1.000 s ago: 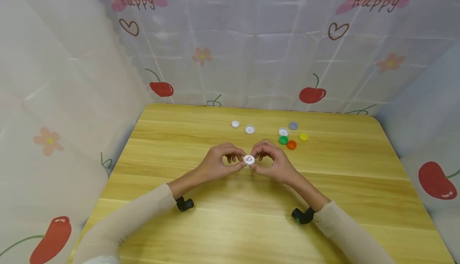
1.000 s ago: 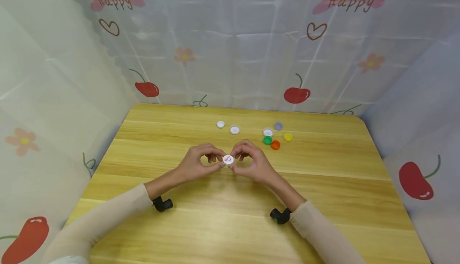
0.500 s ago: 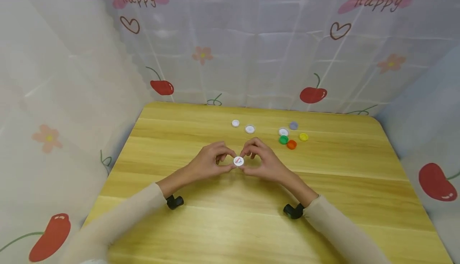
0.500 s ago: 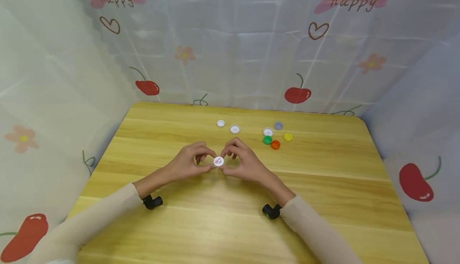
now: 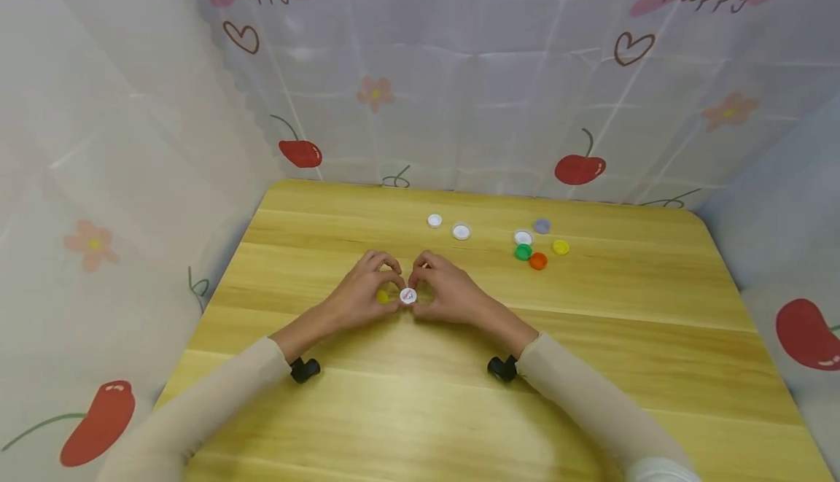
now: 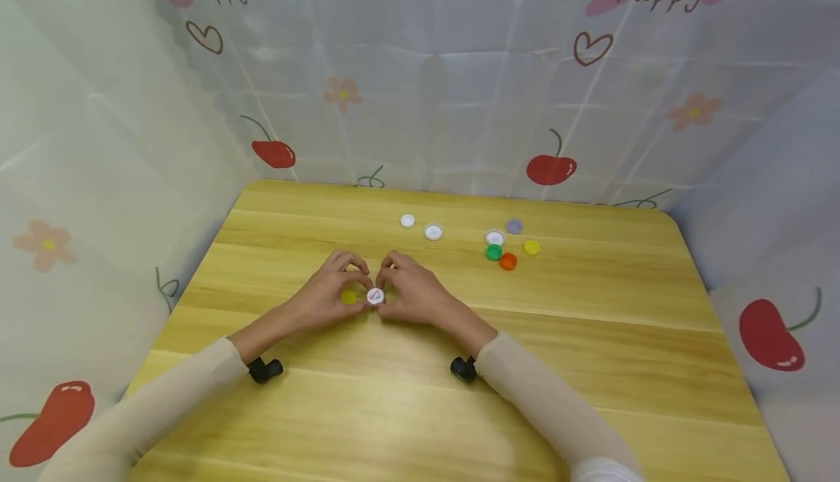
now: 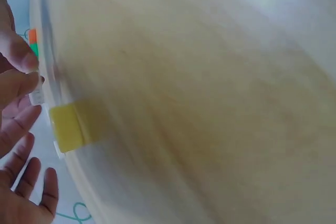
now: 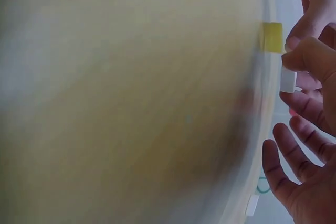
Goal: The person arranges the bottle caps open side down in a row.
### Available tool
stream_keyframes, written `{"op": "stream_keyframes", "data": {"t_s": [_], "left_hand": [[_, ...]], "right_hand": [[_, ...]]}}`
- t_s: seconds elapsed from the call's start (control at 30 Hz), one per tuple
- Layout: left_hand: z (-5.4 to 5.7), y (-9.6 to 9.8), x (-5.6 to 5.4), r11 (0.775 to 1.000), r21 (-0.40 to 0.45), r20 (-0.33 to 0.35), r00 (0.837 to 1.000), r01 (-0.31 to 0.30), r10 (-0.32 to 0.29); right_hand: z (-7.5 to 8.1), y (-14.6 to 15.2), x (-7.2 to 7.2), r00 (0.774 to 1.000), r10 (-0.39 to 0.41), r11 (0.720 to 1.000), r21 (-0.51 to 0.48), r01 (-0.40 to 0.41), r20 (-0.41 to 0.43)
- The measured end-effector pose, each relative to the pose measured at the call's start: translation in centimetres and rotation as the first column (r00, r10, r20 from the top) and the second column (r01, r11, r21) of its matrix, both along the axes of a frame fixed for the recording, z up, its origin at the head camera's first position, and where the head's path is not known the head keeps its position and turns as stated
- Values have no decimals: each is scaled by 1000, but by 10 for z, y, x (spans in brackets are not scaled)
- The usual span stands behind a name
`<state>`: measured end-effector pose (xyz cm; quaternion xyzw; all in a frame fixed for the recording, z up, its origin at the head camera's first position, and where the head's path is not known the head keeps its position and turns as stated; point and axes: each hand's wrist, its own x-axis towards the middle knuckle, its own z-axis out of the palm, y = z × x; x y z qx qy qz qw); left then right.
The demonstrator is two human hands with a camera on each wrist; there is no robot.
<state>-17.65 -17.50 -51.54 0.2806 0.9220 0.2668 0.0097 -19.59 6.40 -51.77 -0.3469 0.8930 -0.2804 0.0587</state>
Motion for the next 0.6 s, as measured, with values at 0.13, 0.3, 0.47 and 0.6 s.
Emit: {"op": "stream_keyframes", "data": {"t_s": [0.13, 0.3, 0.47, 0.6], "left_hand": [[-6, -4, 1, 998, -50, 18, 999, -27, 28], [-10, -5, 1, 996, -78, 21, 999, -38, 40], [-11, -5, 2, 996, -73, 34, 998, -44, 47], [-12, -6, 3, 996, -80, 30, 998, -51, 53]], "right_hand": [[-3, -8, -1, 1000, 19, 998, 65, -19, 0], [-4, -12, -3, 1000, 17, 997, 81, -16, -14], [-5, -13, -3, 1000, 13, 996, 83, -12, -8], [-7, -14, -3, 1000, 16, 996, 88, -15, -10]]}}
